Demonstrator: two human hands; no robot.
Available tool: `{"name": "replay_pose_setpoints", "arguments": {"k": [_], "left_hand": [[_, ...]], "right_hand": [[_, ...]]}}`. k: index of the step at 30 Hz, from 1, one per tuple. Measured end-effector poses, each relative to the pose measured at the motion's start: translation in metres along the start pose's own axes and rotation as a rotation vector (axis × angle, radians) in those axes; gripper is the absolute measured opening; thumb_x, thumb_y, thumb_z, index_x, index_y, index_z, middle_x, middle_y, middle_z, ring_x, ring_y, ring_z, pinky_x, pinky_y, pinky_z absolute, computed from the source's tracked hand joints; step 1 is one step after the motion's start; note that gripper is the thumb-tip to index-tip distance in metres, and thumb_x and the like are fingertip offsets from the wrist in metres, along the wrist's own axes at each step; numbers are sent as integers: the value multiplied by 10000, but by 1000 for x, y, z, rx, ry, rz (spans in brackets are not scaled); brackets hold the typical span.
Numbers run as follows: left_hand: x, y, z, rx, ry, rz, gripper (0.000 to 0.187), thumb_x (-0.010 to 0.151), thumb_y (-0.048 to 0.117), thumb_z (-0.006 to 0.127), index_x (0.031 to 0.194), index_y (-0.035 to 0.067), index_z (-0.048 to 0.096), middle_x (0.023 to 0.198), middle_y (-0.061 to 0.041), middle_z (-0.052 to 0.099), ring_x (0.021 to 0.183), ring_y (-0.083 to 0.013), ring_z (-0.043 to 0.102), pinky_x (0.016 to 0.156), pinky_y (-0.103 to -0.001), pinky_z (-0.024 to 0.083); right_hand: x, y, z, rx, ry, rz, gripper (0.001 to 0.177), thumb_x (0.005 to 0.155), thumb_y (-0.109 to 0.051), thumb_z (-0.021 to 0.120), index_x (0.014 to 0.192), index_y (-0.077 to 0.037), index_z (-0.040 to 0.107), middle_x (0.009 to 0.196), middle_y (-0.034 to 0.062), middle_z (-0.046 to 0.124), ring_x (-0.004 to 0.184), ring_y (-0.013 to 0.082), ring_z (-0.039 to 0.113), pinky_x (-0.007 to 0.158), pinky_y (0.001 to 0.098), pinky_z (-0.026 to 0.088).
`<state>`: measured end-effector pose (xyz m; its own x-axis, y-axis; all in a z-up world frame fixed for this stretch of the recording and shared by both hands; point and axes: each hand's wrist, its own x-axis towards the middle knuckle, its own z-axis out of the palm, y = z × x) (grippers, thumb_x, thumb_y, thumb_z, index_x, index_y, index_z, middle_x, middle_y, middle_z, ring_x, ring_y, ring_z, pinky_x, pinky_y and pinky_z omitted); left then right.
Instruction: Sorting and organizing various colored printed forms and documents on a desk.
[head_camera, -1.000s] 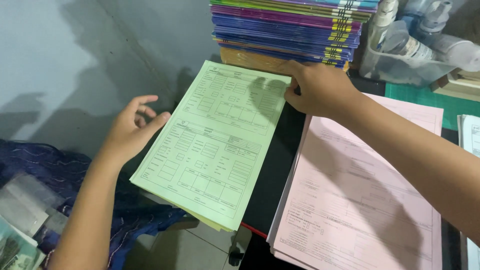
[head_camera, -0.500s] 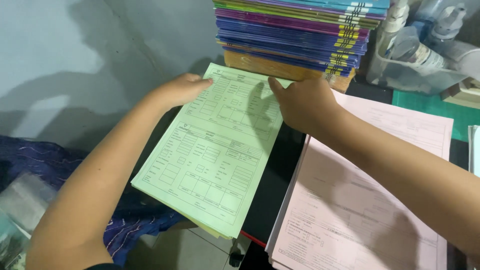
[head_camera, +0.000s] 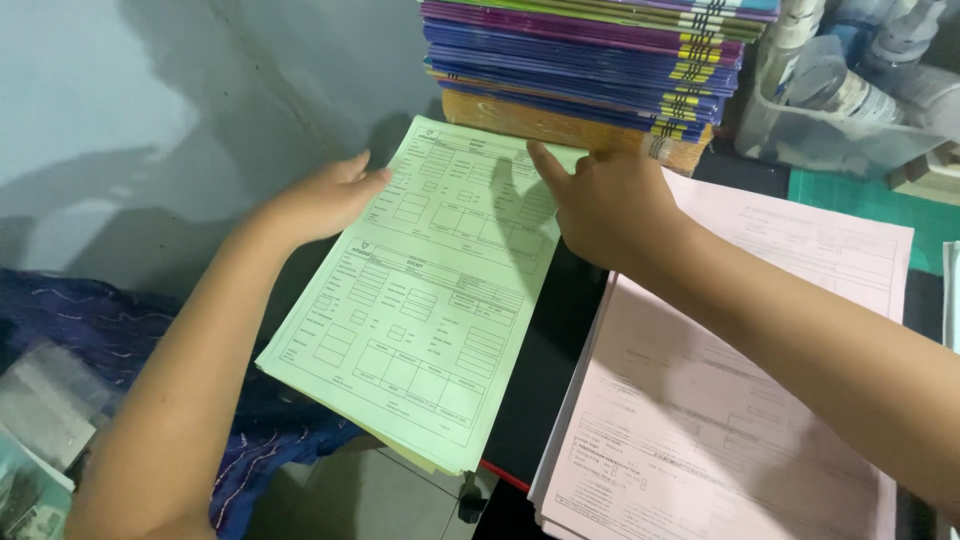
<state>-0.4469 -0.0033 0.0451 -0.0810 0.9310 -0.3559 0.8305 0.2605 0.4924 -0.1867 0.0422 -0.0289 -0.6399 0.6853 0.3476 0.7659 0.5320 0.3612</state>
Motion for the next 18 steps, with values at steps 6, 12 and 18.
{"name": "replay_pose_setpoints", "arguments": {"k": [6,12,18], "left_hand": [[-78,13,2,90,-103,-215,660,898,494,266,1335,13,378,1361,-185,402,1301,-326,323,1081,-482,226],[-99,-21,12,172,-139,-419,485,935,370,221,1141,134,590,1114,-63,650,1000,-228,612,796,-354,434],[-107,-33,19,160,-81,-367,475,945,360,221,1020,105,614,1038,-41,670,942,-220,615,746,-338,419]], "right_hand": [[-21,-28,-89,21,-478,-122,600,739,-169,421,1338,-134,401,726,121,680,669,265,636,503,336,506],[-63,-63,-112,46,-499,-376,671,847,-146,395,1471,-94,155,474,-25,550,478,170,501,451,292,378],[-72,-87,-118,72,-383,-490,696,873,-246,399,1491,-110,110,573,3,604,507,188,510,444,291,329]]}}
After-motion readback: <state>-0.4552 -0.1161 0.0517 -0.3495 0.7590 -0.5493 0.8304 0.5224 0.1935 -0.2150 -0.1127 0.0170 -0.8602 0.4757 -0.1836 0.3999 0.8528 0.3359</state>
